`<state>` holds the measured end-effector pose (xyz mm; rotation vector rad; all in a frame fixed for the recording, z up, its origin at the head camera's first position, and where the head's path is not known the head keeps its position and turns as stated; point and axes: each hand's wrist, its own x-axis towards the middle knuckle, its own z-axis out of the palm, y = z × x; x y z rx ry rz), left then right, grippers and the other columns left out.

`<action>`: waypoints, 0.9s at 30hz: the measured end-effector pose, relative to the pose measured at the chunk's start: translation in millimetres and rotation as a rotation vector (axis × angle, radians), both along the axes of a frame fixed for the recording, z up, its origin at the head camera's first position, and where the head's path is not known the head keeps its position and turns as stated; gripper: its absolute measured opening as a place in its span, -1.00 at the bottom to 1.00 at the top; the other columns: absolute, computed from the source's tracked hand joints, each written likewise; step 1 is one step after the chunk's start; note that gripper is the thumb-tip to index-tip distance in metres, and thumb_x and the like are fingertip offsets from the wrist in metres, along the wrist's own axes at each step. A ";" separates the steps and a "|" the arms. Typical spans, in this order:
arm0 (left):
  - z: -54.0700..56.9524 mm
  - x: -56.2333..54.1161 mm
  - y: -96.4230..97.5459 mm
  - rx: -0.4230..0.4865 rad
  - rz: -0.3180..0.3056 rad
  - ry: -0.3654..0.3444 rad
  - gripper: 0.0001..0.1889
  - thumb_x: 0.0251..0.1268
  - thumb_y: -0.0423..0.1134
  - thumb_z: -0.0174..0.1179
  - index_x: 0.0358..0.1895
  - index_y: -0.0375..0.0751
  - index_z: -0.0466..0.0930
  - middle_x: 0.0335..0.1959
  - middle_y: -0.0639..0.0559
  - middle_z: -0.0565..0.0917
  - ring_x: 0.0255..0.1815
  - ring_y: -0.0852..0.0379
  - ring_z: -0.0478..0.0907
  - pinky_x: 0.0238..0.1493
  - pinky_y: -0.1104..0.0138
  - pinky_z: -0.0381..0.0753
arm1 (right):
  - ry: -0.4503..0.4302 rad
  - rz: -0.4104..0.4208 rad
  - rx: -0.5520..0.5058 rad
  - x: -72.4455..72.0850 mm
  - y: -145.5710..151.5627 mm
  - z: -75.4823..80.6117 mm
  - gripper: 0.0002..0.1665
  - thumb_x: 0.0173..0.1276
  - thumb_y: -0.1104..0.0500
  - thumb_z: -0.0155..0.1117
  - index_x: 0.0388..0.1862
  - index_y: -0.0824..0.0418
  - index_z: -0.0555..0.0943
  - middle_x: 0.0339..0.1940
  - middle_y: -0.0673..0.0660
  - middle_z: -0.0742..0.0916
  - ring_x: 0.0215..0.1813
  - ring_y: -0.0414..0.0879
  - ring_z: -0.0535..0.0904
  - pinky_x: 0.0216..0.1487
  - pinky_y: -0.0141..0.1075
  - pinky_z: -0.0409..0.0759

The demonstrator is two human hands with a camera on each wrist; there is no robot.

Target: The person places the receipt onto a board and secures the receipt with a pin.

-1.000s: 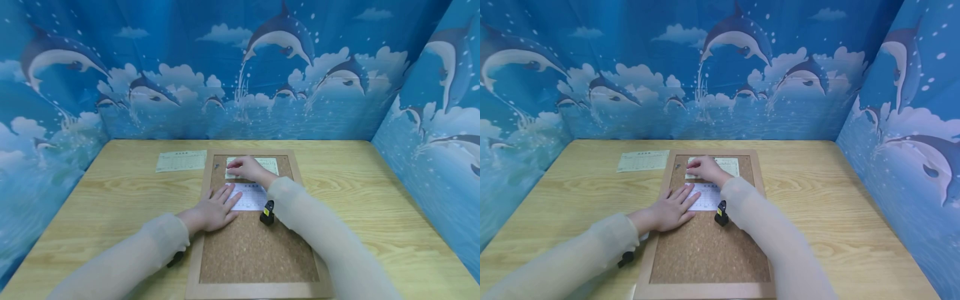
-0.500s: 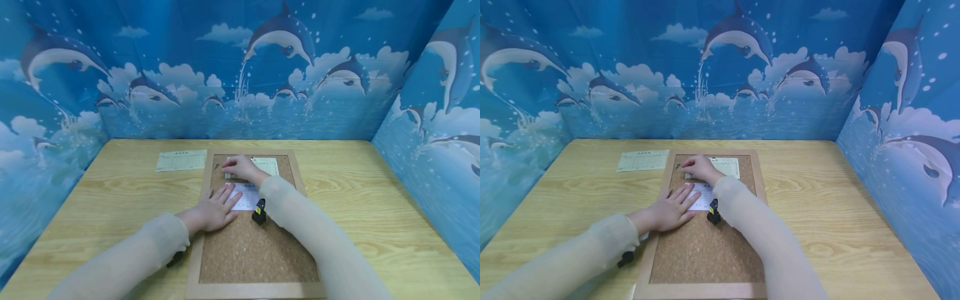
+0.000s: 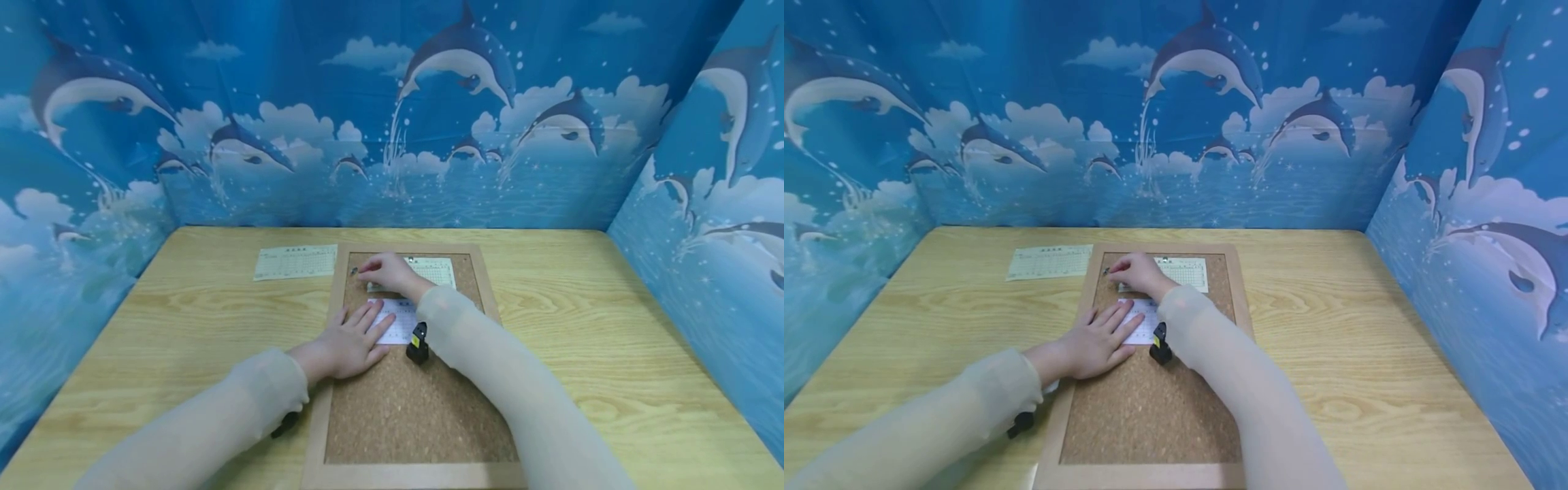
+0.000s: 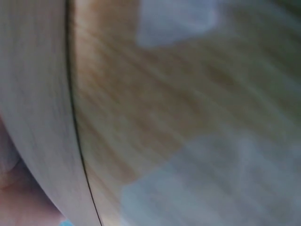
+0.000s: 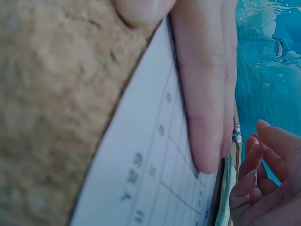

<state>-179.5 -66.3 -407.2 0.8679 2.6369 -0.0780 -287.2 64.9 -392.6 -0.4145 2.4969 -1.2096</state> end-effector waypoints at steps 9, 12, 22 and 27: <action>0.9 1.4 0.1 0.017 0.006 0.007 -0.35 0.45 0.22 -0.49 0.50 0.08 -0.25 0.50 -0.06 -0.32 0.48 -0.01 -0.38 0.35 -0.12 -0.27 | 0.024 0.004 0.016 -1.6 -3.5 -0.7 -0.75 0.31 0.11 0.25 -0.09 0.18 0.67 -0.14 0.05 0.70 -0.13 -0.13 0.58 -0.11 -0.30 0.53; 1.0 1.2 0.2 0.020 0.005 0.002 -0.35 0.45 0.21 -0.49 0.50 0.08 -0.25 0.50 -0.06 -0.33 0.48 -0.01 -0.39 0.34 -0.12 -0.27 | 0.038 0.007 0.025 -3.5 -4.4 -2.6 -0.75 0.31 0.11 0.26 -0.10 0.18 0.68 -0.15 0.05 0.70 -0.13 -0.14 0.57 -0.12 -0.33 0.52; 1.0 1.4 1.0 0.028 -0.001 0.015 -0.35 0.45 0.22 -0.49 0.50 0.06 -0.22 0.51 -0.07 -0.29 0.49 -0.01 -0.35 0.35 -0.11 -0.24 | 0.052 0.001 0.069 -9.6 -7.6 -7.0 -0.76 0.30 0.08 0.27 -0.11 0.14 0.68 -0.14 0.01 0.69 -0.12 -0.15 0.56 -0.08 -0.31 0.51; 2.3 2.5 -0.4 0.039 0.006 0.016 -0.35 0.45 0.22 -0.48 0.50 0.05 -0.20 0.51 -0.07 -0.28 0.49 0.00 -0.35 0.35 -0.11 -0.24 | 0.070 0.003 0.077 -10.1 -11.5 -6.0 -0.78 0.30 0.11 0.26 -0.12 0.15 0.68 -0.14 0.03 0.70 -0.09 -0.12 0.56 -0.06 -0.29 0.51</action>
